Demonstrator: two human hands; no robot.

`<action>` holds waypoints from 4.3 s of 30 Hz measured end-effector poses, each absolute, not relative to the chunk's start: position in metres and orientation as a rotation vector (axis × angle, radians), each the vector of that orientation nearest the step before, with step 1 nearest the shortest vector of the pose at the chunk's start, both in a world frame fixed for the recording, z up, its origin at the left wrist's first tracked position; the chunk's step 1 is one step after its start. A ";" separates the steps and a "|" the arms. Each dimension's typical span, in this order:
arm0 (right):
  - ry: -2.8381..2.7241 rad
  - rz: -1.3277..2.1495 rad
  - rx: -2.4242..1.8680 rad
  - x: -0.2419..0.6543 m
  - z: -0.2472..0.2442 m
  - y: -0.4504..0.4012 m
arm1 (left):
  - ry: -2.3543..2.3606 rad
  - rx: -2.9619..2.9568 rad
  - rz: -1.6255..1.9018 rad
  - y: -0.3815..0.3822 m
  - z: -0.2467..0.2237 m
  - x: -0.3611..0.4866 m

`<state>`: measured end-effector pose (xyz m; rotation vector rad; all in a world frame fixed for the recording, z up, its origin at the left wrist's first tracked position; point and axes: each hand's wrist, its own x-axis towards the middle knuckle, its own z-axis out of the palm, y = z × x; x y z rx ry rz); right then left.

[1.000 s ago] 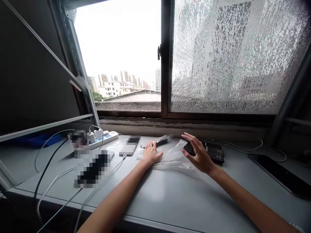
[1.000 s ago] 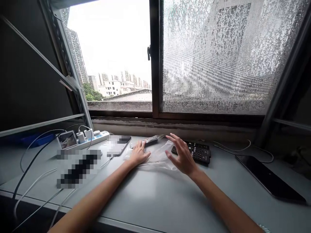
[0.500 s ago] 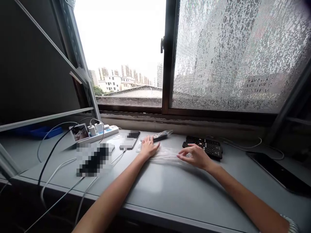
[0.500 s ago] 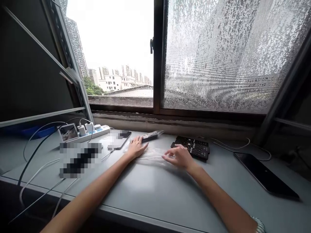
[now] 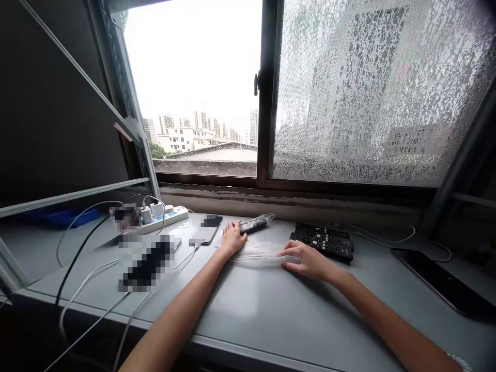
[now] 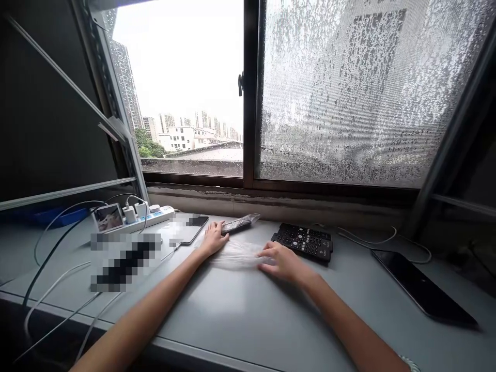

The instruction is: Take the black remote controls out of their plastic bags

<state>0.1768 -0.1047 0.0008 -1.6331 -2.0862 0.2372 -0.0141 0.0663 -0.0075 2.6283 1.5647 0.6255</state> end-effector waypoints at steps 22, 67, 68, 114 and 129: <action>-1.996 0.160 -1.561 0.175 0.001 -0.103 | 1.507 2.635 1.719 0.014 0.063 -0.030; -1.152 0.672 -1.494 0.202 0.014 -0.098 | 0.665 3.208 1.321 0.022 0.013 -0.005; -1.158 0.691 -1.473 0.202 0.013 -0.098 | 0.670 3.196 1.329 0.022 0.013 -0.005; -0.577 0.447 -1.291 0.268 0.026 -0.108 | 0.806 3.011 1.042 0.028 0.026 -0.019; -0.561 0.135 -1.420 0.269 0.017 -0.104 | 0.472 3.035 0.813 0.009 0.034 -0.019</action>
